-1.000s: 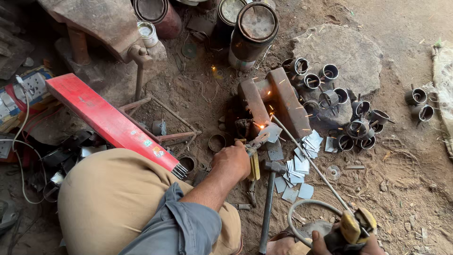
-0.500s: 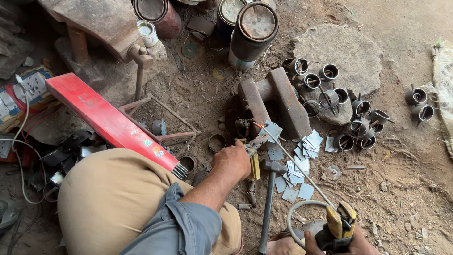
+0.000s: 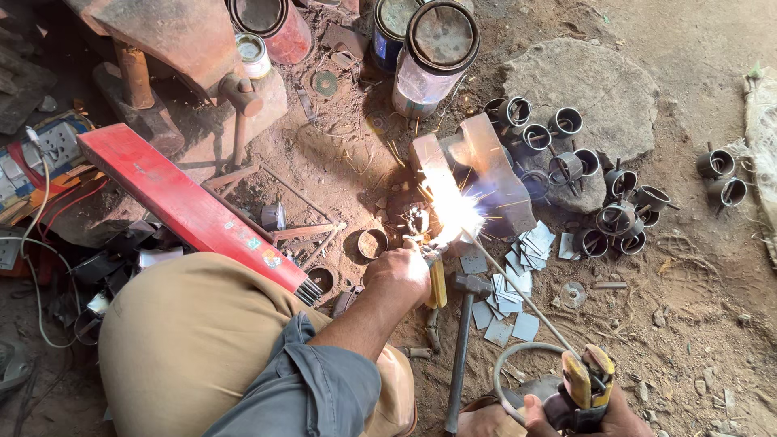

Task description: The person sits on the ground in a workshop and uses a welding torch to join small metal pieces. They hold the metal with pliers, weld the joints, and then place the finished parts into a pile of similar metal components.

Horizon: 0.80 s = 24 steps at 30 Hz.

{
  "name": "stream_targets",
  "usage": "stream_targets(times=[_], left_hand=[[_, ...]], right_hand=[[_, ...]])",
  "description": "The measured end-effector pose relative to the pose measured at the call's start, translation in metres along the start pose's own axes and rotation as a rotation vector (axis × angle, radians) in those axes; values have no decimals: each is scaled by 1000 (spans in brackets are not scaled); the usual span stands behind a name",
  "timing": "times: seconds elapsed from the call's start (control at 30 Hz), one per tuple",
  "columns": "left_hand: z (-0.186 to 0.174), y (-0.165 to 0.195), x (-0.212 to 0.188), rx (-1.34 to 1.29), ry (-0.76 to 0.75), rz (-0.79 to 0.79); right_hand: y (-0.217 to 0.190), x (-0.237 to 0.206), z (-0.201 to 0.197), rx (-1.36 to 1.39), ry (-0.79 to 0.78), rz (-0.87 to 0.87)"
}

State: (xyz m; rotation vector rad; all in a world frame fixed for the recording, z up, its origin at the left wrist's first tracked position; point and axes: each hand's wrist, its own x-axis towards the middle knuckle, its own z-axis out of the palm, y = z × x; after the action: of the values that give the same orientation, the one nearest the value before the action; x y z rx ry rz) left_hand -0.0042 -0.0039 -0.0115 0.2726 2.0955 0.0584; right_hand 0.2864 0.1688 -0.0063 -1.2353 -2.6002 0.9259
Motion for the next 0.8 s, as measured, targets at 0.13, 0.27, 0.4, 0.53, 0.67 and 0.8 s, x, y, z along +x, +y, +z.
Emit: stream_targets(times=[0.13,0.27,0.4,0.53,0.67,0.8], left_hand=[[6,-3,2,-58,85,66],[11,-5,10,-83,132,84],[12,-4,12,-94,167,102],[9,-2,6,-85,140,75],[6,6,-1,-36,181,115],[5,12,-3,-44,207,135]], right_hand=[[-1,-3,-2,9,55,-151],[2,-12,2,159,116,-140],[7,-11,6,311,200,-41],[15,-2,0,158,149,-45],[23,6,0,163,150,-57],[30,8,0,172,135,-43]])
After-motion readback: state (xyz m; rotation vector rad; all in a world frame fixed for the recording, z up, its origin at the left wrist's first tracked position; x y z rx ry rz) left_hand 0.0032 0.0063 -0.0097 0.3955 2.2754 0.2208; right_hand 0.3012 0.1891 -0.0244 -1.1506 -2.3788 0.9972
